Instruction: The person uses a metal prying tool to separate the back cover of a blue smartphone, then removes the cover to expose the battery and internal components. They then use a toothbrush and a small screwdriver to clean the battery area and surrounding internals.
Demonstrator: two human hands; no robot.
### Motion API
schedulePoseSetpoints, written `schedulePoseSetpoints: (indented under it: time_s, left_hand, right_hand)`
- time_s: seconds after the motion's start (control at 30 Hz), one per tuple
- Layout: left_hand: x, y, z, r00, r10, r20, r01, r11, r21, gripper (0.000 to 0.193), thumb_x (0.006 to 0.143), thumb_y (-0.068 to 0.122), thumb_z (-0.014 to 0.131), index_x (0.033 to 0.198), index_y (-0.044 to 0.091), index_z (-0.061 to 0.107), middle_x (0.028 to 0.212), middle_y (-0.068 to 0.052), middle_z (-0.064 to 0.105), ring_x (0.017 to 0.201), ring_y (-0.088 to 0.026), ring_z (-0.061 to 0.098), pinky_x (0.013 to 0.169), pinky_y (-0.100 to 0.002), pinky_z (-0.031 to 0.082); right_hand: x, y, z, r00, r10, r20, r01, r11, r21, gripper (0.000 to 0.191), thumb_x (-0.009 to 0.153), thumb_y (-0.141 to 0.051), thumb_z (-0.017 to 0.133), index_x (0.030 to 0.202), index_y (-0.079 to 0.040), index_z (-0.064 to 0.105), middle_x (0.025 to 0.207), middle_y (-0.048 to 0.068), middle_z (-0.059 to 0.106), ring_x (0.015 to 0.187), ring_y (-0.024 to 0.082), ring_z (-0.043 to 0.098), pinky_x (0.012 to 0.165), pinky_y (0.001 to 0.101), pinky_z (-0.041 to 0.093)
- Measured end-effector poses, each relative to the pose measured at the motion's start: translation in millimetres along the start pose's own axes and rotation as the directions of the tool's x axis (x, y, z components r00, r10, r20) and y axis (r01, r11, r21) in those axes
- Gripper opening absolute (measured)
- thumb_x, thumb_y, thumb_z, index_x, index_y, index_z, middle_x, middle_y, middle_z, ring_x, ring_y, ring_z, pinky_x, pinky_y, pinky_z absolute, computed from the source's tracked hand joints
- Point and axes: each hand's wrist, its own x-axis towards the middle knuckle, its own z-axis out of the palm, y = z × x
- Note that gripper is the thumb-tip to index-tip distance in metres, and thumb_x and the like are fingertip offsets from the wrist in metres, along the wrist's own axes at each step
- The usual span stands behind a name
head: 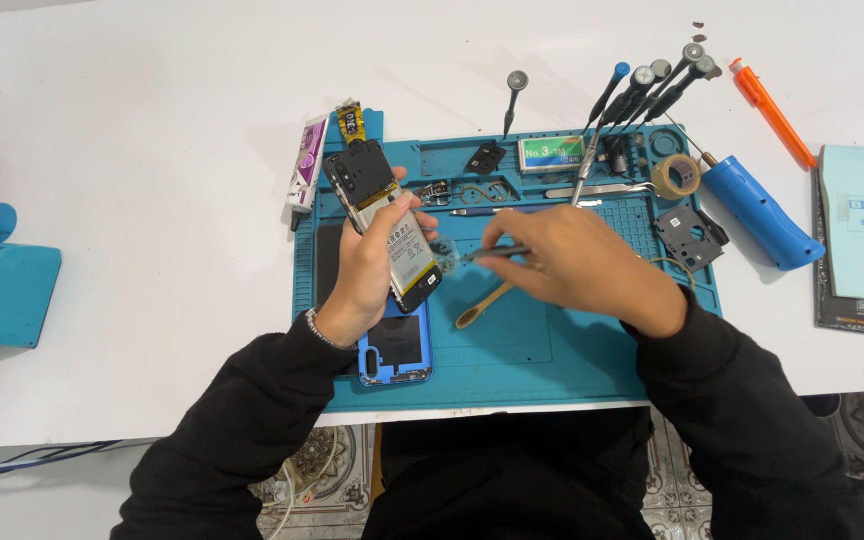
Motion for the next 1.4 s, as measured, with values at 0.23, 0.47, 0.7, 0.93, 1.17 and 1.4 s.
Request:
schedulePoseSetpoints:
  time_s: [0.23, 0.47, 0.7, 0.93, 1.17, 1.4]
  left_hand:
    - [-5.8, 6.8, -1.6, 0.962, 0.038, 0.269, 0.005, 0.988, -0.156, 0.058, 0.103, 0.029, 0.05, 0.15, -0.001, 0.037, 0.113, -0.012, 0.057, 0.104, -0.025, 0.068, 0.096, -0.043, 0.059]
    - [-7.2, 2.7, -2.6, 0.907, 0.059, 0.416, 0.017, 0.984, -0.176, 0.067, 0.101, 0.038, 0.05, 0.155, 0.0, 0.033, 0.117, -0.012, 0.056, 0.108, -0.025, 0.067, 0.1, -0.044, 0.058]
    - [-6.7, -4.1, -6.0, 0.916, 0.009, 0.402, 0.031, 0.995, -0.091, 0.067, 0.102, 0.039, 0.051, 0.155, 0.001, 0.036, 0.118, -0.011, 0.056, 0.108, -0.023, 0.066, 0.097, -0.039, 0.056]
    - [-6.9, -2.9, -4.5, 0.924, -0.009, 0.382, 0.07, 0.987, -0.147, 0.061, 0.104, 0.036, 0.051, 0.152, 0.002, 0.038, 0.114, -0.01, 0.055, 0.105, -0.024, 0.066, 0.096, -0.042, 0.058]
    - [-8.3, 0.1, -2.0, 0.931, -0.004, 0.365, 0.038, 0.996, -0.084, 0.066, 0.102, 0.039, 0.052, 0.153, 0.001, 0.038, 0.114, -0.011, 0.055, 0.106, -0.025, 0.066, 0.095, -0.044, 0.055]
    - [-8.6, 3.0, -1.0, 0.914, 0.018, 0.405, 0.056, 0.984, -0.171, 0.07, 0.098, 0.041, 0.052, 0.153, 0.002, 0.035, 0.114, -0.011, 0.055, 0.105, -0.025, 0.066, 0.102, -0.046, 0.059]
  right_hand:
    - [2.9, 8.2, -1.5, 0.991, 0.125, 0.041, -0.119, 0.984, -0.136, 0.024, 0.091, -0.03, 0.072, 0.1, -0.007, 0.067, 0.061, 0.012, 0.07, 0.059, 0.027, 0.072, 0.053, 0.0391, 0.052]
    - [2.7, 9.1, -1.0, 0.988, 0.149, 0.049, -0.141, 0.981, -0.136, 0.025, 0.091, -0.03, 0.071, 0.101, -0.007, 0.067, 0.065, 0.014, 0.072, 0.064, 0.029, 0.074, 0.055, 0.0396, 0.054]
    - [2.5, 5.2, -3.3, 0.99, 0.14, 0.033, -0.135, 0.984, -0.119, 0.025, 0.09, -0.028, 0.073, 0.099, -0.006, 0.067, 0.064, 0.013, 0.072, 0.062, 0.027, 0.074, 0.053, 0.0386, 0.053]
    - [1.9, 3.8, -11.7, 0.993, 0.116, 0.012, -0.114, 0.988, -0.104, 0.023, 0.089, -0.027, 0.075, 0.094, -0.005, 0.069, 0.053, 0.01, 0.066, 0.044, 0.024, 0.063, 0.047, 0.0358, 0.047]
    - [3.0, 5.0, -9.8, 0.994, 0.111, 0.006, -0.11, 0.992, -0.069, 0.021, 0.09, -0.026, 0.073, 0.092, -0.005, 0.069, 0.053, 0.006, 0.064, 0.034, 0.022, 0.055, 0.039, 0.0359, 0.04]
    - [1.1, 6.8, -0.7, 0.99, 0.113, -0.086, -0.124, 0.982, -0.145, 0.026, 0.091, -0.03, 0.074, 0.087, -0.004, 0.071, 0.043, 0.009, 0.054, 0.035, 0.026, 0.052, 0.041, 0.0387, 0.04]
